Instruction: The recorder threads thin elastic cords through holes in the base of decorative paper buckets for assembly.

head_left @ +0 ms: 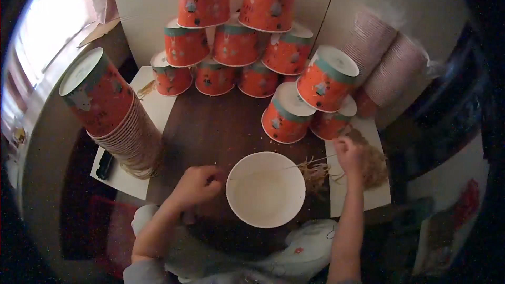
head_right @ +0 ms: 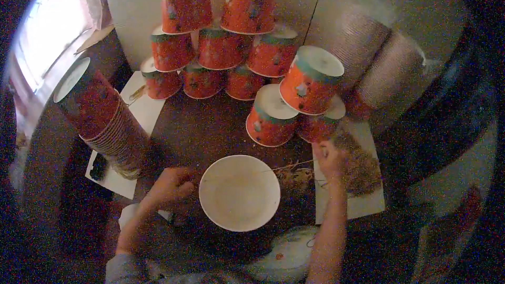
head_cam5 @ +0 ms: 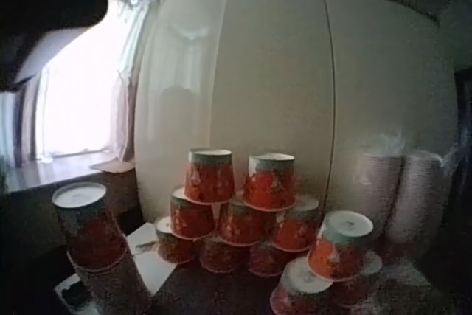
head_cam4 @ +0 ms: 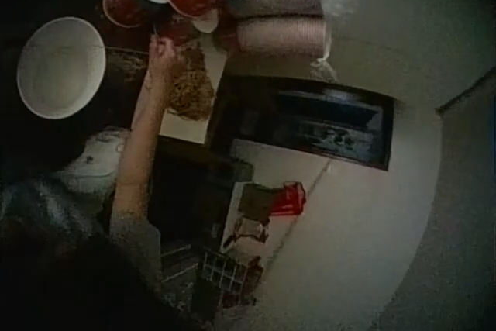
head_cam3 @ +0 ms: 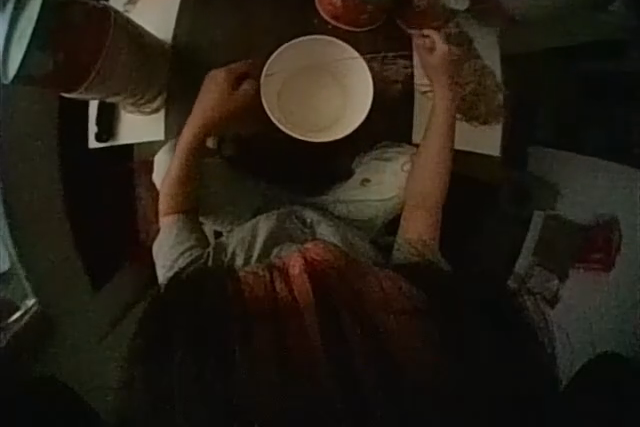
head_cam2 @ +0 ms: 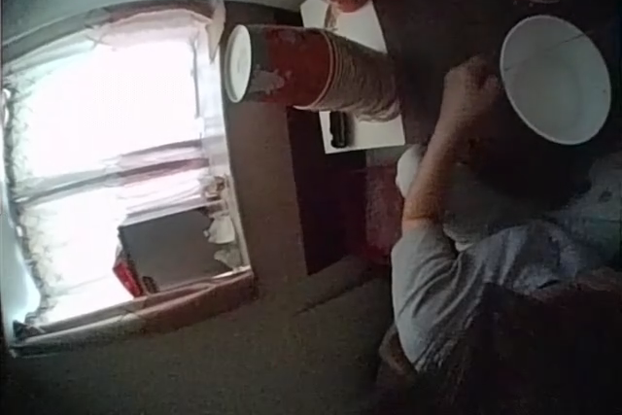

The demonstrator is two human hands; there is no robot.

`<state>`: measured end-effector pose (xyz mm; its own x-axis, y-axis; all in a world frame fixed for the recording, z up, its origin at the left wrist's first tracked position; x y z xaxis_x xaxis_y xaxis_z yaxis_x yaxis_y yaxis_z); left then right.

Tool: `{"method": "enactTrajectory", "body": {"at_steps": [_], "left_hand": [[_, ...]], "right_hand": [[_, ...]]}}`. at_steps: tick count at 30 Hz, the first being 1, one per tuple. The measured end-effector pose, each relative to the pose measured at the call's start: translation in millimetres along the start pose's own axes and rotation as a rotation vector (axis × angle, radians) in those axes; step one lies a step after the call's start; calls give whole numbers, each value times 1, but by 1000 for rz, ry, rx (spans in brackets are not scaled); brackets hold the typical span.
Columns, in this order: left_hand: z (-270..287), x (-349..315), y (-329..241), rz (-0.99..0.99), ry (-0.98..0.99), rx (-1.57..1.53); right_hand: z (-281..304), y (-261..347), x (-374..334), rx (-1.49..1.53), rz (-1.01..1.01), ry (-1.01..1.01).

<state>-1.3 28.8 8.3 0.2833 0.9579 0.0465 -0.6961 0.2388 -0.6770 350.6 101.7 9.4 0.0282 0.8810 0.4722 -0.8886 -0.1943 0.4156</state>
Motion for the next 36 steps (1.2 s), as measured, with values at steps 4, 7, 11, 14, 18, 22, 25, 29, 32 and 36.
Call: {"method": "enactTrajectory", "body": {"at_steps": [4, 7, 11, 14, 18, 22, 25, 29, 32, 36], "left_hand": [[9, -5, 4, 110, 60, -237], [11, -7, 23, 163, 119, -396], [25, -4, 17, 67, 141, -770], [27, -8, 24, 53, 40, -1121], [17, -2, 22, 58, 15, -1299], [1, 7, 18, -25, 139, -1455], [0, 4, 19, -38, 163, -1505], [0, 1, 21, 42, 46, -1560], [2, 2, 4, 18, -31, -1264], [-10, 4, 1, 83, 3, -1099]], "right_hand": [[10, -40, 1, 162, -128, -298], [27, -29, 3, -160, -102, -317], [18, 40, -6, -46, 197, -191], [1, 103, -31, 478, -39, 357], [-20, 158, -71, 656, -35, 984], [-59, 156, -85, 574, -91, 1014], [-78, 154, -88, 731, -63, 844], [-67, 170, -84, 1015, -258, 863], [-61, 170, -83, 989, -206, 760], [-40, 183, -73, 665, 281, 441]]}}
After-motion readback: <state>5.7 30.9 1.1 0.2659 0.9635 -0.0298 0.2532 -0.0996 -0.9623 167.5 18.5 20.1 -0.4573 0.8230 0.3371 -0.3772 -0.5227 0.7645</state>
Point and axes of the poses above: each hand's wrist, its own x-axis towards the middle knuckle, its own z-axis out of the back of the hand, y = z × x, the point moved 3 cm from there along x, towards the middle knuckle, and after that the axes turned 4 degrees about -z, right-handed, at the moved point
